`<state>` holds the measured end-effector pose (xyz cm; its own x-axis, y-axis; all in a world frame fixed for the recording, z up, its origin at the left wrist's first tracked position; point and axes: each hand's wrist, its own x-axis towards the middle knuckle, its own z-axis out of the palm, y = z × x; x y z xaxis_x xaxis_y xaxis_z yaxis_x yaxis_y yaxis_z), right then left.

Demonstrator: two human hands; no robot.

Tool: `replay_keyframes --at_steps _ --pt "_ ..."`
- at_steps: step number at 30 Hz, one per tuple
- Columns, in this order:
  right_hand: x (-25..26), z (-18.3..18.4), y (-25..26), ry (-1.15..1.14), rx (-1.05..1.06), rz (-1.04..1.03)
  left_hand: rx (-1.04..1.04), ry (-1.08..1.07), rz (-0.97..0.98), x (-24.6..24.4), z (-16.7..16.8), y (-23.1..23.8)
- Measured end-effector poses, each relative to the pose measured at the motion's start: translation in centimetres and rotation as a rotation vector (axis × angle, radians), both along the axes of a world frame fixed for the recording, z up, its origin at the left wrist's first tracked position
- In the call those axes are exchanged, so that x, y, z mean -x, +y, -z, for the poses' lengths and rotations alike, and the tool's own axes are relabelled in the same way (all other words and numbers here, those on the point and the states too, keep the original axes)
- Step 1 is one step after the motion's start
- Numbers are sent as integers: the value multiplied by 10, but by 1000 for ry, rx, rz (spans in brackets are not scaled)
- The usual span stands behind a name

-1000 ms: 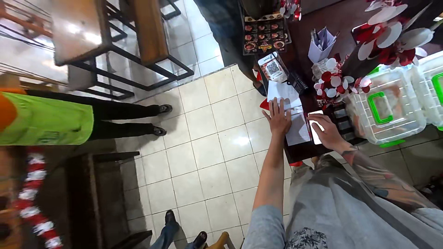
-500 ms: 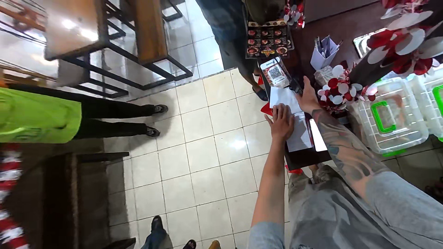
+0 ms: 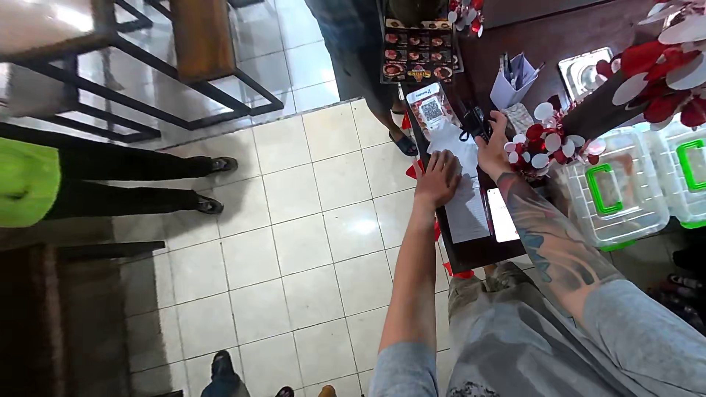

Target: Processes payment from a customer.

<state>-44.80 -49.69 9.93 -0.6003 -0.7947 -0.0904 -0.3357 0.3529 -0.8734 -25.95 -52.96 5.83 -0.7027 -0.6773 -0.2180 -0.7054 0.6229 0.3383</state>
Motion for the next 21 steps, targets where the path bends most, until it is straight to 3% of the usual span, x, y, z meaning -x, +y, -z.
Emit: replay_keyframes --at_steps 7,13,17,21 --pt "7 18 3 -8 -120 -91 -10 2 4 -1 0 0" --pt "5 9 3 46 -172 -120 20 48 -37 -3 3 6" --pt "-14 -7 12 130 -79 -105 111 302 -180 -15 8 34" --pt "-23 -12 38 178 63 -241 73 514 -305 -30 11 81"
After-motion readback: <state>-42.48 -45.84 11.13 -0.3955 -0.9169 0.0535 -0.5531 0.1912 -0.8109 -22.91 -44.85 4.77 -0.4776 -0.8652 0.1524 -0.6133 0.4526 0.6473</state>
